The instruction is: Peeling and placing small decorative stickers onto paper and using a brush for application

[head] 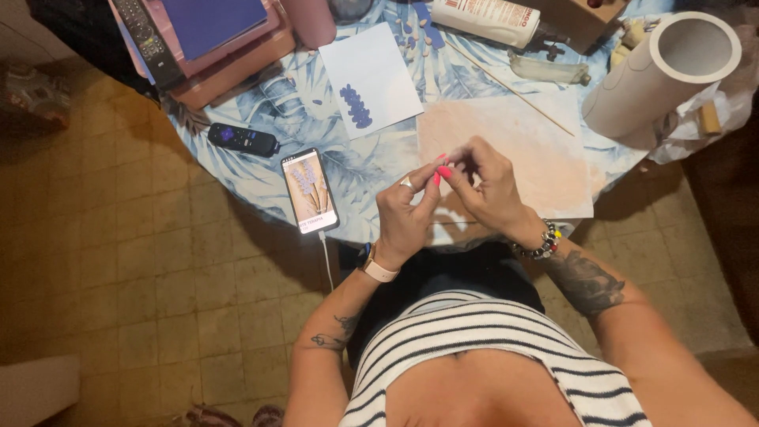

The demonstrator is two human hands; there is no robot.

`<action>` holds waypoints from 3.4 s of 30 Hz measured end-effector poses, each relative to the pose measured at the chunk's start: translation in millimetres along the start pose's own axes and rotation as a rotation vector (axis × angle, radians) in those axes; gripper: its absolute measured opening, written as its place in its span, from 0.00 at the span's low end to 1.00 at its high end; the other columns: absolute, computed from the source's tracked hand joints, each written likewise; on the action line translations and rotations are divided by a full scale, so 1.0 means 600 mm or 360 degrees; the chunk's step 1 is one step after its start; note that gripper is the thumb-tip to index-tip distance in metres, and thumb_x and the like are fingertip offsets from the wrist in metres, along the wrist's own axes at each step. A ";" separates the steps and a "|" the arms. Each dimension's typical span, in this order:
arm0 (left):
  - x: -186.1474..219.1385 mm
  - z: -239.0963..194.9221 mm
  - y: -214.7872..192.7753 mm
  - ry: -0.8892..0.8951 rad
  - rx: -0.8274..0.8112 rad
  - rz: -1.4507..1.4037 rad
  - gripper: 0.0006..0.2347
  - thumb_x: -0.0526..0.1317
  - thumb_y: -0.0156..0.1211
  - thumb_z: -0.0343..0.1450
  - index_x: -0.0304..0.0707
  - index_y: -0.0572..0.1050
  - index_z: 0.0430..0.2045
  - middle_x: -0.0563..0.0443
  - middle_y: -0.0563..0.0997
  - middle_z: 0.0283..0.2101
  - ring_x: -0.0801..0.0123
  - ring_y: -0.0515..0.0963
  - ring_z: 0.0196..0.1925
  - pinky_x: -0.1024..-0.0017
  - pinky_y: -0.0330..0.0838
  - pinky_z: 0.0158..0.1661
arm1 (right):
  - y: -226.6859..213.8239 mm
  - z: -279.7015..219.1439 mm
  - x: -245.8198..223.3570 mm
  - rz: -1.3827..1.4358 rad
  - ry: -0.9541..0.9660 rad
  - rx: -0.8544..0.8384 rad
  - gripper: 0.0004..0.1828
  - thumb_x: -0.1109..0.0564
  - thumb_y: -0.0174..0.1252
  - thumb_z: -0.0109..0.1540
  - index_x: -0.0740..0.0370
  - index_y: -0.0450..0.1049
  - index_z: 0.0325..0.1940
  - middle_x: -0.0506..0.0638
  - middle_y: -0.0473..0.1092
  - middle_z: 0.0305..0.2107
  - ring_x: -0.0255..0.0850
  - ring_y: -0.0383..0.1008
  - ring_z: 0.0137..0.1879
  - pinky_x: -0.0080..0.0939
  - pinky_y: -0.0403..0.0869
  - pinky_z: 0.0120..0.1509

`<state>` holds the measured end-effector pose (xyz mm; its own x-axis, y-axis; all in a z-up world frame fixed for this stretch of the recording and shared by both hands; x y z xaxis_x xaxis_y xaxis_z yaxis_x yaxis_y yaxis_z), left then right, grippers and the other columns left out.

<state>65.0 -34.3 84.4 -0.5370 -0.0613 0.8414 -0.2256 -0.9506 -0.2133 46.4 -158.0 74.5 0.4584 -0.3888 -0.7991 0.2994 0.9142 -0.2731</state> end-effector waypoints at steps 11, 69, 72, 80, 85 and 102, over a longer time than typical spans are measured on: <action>-0.078 -0.009 0.002 -0.0698 -0.0087 -0.0747 0.08 0.33 0.53 0.64 0.27 0.73 0.32 0.38 0.77 0.31 0.66 0.76 0.35 0.73 0.74 0.34 | 0.009 0.047 -0.065 -0.0132 -0.0440 -0.0449 0.03 0.66 0.54 0.53 0.67 0.67 0.29 0.54 0.63 0.22 0.43 0.66 0.25 0.35 0.68 0.29; -0.256 0.206 -0.161 -0.0204 -0.0723 0.1046 0.25 0.44 0.57 0.57 0.32 0.62 0.46 0.44 0.57 0.56 0.51 0.41 0.62 0.54 0.41 0.56 | 0.216 0.304 0.183 -0.0475 -0.0538 -0.1463 0.04 0.63 0.49 0.56 0.65 0.68 0.29 0.50 0.67 0.20 0.35 0.68 0.23 0.25 0.69 0.24; -0.264 0.203 -0.162 -0.0035 -0.0643 0.1298 0.24 0.44 0.58 0.54 0.30 0.65 0.42 0.38 0.58 0.55 0.46 0.40 0.61 0.53 0.38 0.57 | 0.241 0.327 0.195 -0.0509 -0.0499 -0.1547 0.04 0.60 0.54 0.53 0.63 0.68 0.30 0.49 0.66 0.22 0.40 0.64 0.25 0.36 0.62 0.32; -0.287 0.190 -0.169 -0.0052 -0.0623 0.1289 0.23 0.43 0.57 0.55 0.30 0.67 0.40 0.36 0.59 0.53 0.43 0.41 0.61 0.53 0.39 0.57 | 0.286 0.328 0.223 -0.0540 -0.0259 -0.1930 0.07 0.59 0.53 0.49 0.55 0.72 0.30 0.44 0.67 0.24 0.35 0.64 0.24 0.33 0.63 0.31; -0.291 0.186 -0.170 -0.0047 -0.0607 0.1297 0.22 0.43 0.58 0.55 0.30 0.68 0.40 0.36 0.60 0.53 0.43 0.41 0.60 0.53 0.40 0.57 | 0.295 0.331 0.209 -0.0633 -0.0124 -0.1971 0.08 0.59 0.50 0.46 0.55 0.71 0.28 0.44 0.67 0.23 0.36 0.63 0.23 0.34 0.63 0.31; -0.299 0.183 -0.171 -0.0027 -0.0599 0.1310 0.21 0.43 0.58 0.56 0.29 0.69 0.39 0.37 0.62 0.52 0.42 0.42 0.60 0.52 0.40 0.57 | 0.314 0.331 0.240 -0.0641 -0.0082 -0.2111 0.05 0.61 0.51 0.47 0.54 0.70 0.26 0.43 0.67 0.19 0.34 0.63 0.24 0.32 0.62 0.32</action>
<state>273.8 41.0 9.8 -0.6345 -0.6853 0.3576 -0.0280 -0.4420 -0.8966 335.3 -64.5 14.5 0.5702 -0.6260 -0.5320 -0.5799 0.1520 -0.8004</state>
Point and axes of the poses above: each hand's wrist, its own z-axis towards the middle knuckle, its own y-axis out of the palm, x = y × z, the point moved 7 cm from there along z, towards the middle knuckle
